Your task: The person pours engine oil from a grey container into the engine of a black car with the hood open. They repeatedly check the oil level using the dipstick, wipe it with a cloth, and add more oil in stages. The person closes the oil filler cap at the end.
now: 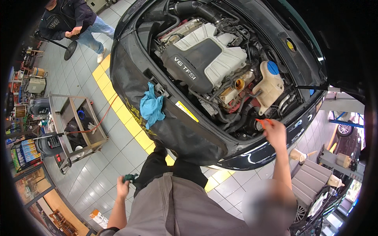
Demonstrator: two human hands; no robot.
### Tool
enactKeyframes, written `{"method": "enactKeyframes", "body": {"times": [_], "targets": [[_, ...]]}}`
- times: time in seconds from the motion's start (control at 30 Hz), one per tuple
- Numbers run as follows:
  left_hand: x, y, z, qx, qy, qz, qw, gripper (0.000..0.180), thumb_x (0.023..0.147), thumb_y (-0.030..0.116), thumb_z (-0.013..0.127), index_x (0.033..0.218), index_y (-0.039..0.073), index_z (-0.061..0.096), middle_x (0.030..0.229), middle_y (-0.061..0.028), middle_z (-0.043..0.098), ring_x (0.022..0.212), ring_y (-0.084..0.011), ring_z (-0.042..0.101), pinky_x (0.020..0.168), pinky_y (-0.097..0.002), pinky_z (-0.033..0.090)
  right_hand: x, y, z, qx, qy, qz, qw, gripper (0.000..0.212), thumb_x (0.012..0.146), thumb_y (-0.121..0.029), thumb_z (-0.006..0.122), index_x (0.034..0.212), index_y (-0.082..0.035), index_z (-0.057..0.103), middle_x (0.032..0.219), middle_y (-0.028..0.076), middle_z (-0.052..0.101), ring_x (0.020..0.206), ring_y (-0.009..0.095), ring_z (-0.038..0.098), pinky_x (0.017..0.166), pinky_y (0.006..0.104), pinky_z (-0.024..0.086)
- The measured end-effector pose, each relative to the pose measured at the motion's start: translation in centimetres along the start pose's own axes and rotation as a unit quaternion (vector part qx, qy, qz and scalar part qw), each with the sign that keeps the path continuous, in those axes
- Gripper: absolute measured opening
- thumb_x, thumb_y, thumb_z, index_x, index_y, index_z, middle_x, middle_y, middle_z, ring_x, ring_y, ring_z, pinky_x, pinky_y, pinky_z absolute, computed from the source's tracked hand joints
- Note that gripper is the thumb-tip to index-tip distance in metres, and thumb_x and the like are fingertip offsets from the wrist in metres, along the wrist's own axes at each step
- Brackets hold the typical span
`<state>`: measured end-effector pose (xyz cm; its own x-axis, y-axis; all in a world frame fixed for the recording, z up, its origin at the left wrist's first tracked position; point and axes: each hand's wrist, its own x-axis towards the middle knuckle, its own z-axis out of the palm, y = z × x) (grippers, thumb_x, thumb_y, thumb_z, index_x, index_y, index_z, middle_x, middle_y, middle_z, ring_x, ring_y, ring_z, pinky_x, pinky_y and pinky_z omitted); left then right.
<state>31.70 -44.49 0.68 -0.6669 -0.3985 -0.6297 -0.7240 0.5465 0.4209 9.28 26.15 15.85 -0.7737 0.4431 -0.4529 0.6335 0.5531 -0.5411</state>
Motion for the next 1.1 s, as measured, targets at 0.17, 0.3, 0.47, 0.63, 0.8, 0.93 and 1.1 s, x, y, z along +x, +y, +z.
{"method": "enactKeyframes", "body": {"times": [0.17, 0.3, 0.47, 0.63, 0.8, 0.93, 1.1], "targets": [[4.5, 5.5, -1.0, -0.169, -0.087, 0.015, 0.982, 0.027, 0.081, 0.003, 0.051, 0.106, 0.001, 0.061, 0.077, -0.0055, 0.061, 0.06, -0.0162, 0.056, 0.054, -0.0312, 0.048, -12.8, 1.4, -10.7, -0.006, 0.16, -0.056, 0.985, 0.029, 0.102, -0.027, 0.063, 0.097, 0.0, 0.074, 0.065, -0.002, 0.059, 0.053, 0.007, 0.051, 0.05, 0.0238, 0.039], [5.9, 14.1, -1.4, -0.315, -0.161, 0.067, 0.933, 0.035, 0.084, 0.008, 0.051, 0.118, 0.003, 0.059, 0.093, -0.0095, 0.062, 0.071, -0.0178, 0.059, 0.061, -0.0312, 0.05, -25.0, 5.7, -17.1, 0.161, 0.288, -0.035, 0.943, 0.027, 0.103, -0.029, 0.062, 0.099, -0.003, 0.066, 0.071, 0.002, 0.059, 0.05, 0.002, 0.041, 0.045, 0.0183, 0.031], [3.0, 24.7, -1.6, -0.523, -0.419, 0.064, 0.74, 0.056, 0.095, 0.027, 0.054, 0.145, 0.003, 0.05, 0.118, -0.0106, 0.063, 0.101, -0.025, 0.063, 0.092, -0.041, 0.052, -36.6, 8.7, -14.2, 0.439, 0.227, -0.147, 0.857, 0.028, 0.103, -0.029, 0.061, 0.106, -0.001, 0.059, 0.097, 0.026, 0.073, 0.037, 0.005, 0.035, 0.035, 0.0184, 0.027], [-3.3, 29.2, -3.6, -0.586, -0.585, 0.107, 0.55, 0.058, 0.094, 0.02, 0.052, 0.149, 0.003, 0.044, 0.142, -0.0162, 0.054, 0.131, -0.0316, 0.054, 0.116, -0.053, 0.039, -38.4, 0.8, 0.3, 0.518, 0.165, -0.125, 0.83, 0.029, 0.098, -0.03, 0.068, 0.104, -0.003, 0.059, 0.078, 0.012, 0.072, 0.035, 0.006, 0.035, 0.032, 0.0227, 0.023], [-6.2, 26.8, -8.4, -0.586, -0.616, 0.156, 0.503, 0.065, 0.097, 0.013, 0.059, 0.155, 0.004, 0.032, 0.149, -0.016, 0.049, 0.141, -0.0307, 0.046, 0.118, -0.0558, 0.036, -36.3, -13.4, 16.8, 0.455, -0.023, -0.074, 0.887, 0.028, 0.099, -0.026, 0.065, 0.094, 0.001, 0.065, 0.059, 0.0, 0.053, 0.041, 0.006, 0.038, 0.04, 0.0225, 0.027], [-5.9, 23.1, -12.5, -0.604, -0.601, 0.144, 0.503, 0.062, 0.102, 0.016, 0.053, 0.157, 0.003, 0.028, 0.154, -0.0165, 0.043, 0.141, -0.0304, 0.045, 0.117, -0.0532, 0.036, -36.7, -22.2, 24.4, 0.375, -0.043, -0.097, 0.921, 0.026, 0.102, -0.023, 0.064, 0.094, 0.001, 0.067, 0.062, 0.003, 0.061, 0.046, 0.004, 0.044, 0.044, 0.0212, 0.034], [-5.6, 19.7, -14.7, -0.588, -0.56, 0.216, 0.542, 0.051, 0.107, 0.017, 0.048, 0.153, 0.001, 0.034, 0.147, -0.0183, 0.049, 0.135, -0.029, 0.051, 0.112, -0.0451, 0.042, -39.3, -26.1, 28.2, 0.293, -0.05, -0.132, 0.946, 0.023, 0.101, -0.021, 0.067, 0.089, -0.002, 0.067, 0.063, 0.001, 0.063, 0.048, 0.002, 0.046, 0.045, 0.0207, 0.036]]}}
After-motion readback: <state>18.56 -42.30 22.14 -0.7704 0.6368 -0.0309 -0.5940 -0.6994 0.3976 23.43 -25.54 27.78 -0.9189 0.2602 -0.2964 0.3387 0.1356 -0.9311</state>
